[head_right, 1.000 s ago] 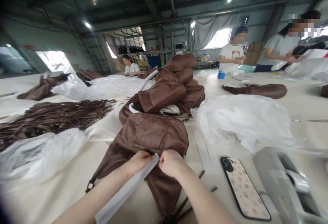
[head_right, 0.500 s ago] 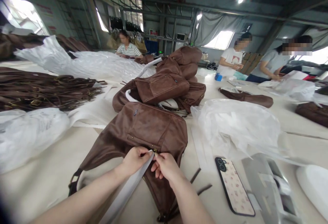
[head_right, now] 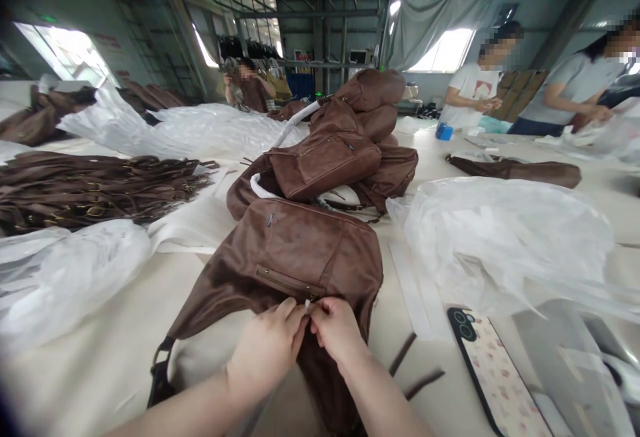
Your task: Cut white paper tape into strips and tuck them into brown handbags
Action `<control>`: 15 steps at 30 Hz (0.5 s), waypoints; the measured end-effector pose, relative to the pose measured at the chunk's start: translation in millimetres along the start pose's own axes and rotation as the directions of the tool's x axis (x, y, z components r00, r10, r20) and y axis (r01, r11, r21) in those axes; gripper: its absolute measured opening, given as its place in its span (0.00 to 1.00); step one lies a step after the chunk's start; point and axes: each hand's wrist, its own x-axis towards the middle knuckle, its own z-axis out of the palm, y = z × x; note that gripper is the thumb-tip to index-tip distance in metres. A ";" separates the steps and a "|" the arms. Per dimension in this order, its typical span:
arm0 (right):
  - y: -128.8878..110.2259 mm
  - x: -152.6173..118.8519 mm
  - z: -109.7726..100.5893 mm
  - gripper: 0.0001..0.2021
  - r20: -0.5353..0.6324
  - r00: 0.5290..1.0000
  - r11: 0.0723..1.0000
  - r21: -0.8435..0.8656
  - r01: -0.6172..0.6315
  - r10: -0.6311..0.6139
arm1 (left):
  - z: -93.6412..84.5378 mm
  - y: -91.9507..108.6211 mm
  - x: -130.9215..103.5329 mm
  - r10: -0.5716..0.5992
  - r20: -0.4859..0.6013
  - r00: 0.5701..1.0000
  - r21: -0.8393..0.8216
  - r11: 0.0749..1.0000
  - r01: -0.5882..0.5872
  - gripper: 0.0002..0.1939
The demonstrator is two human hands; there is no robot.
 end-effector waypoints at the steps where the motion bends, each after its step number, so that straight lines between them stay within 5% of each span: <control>1: -0.4 0.0 -0.2 0.13 -0.001 1.000 1.000 0.007 -0.003 0.003 | 1.3 1.8 -1.1 0.025 0.038 0.999 0.068 0.997 -0.028 0.14; 7: -1.4 -2.3 -1.4 0.19 0.034 0.999 0.999 0.054 -0.006 0.004 | 7.2 5.4 -3.3 0.053 0.095 0.994 0.143 0.988 -0.067 0.17; 11: -1.0 -2.8 -1.1 0.21 -0.011 0.998 0.998 0.032 0.061 -0.060 | 2.5 -4.3 -0.2 -0.064 0.016 0.998 -0.177 0.982 0.066 0.12; 13: -1.5 -2.7 -1.2 0.21 -0.019 0.996 0.995 0.036 0.090 -0.089 | 0.5 -11.7 3.6 -0.163 0.045 0.986 -0.491 0.856 0.164 0.10; 15: -2.8 -3.0 -0.1 0.21 -0.029 0.994 0.993 0.038 0.108 -0.107 | 0.8 -17.0 7.7 -0.188 0.244 0.951 -0.762 0.570 0.308 0.18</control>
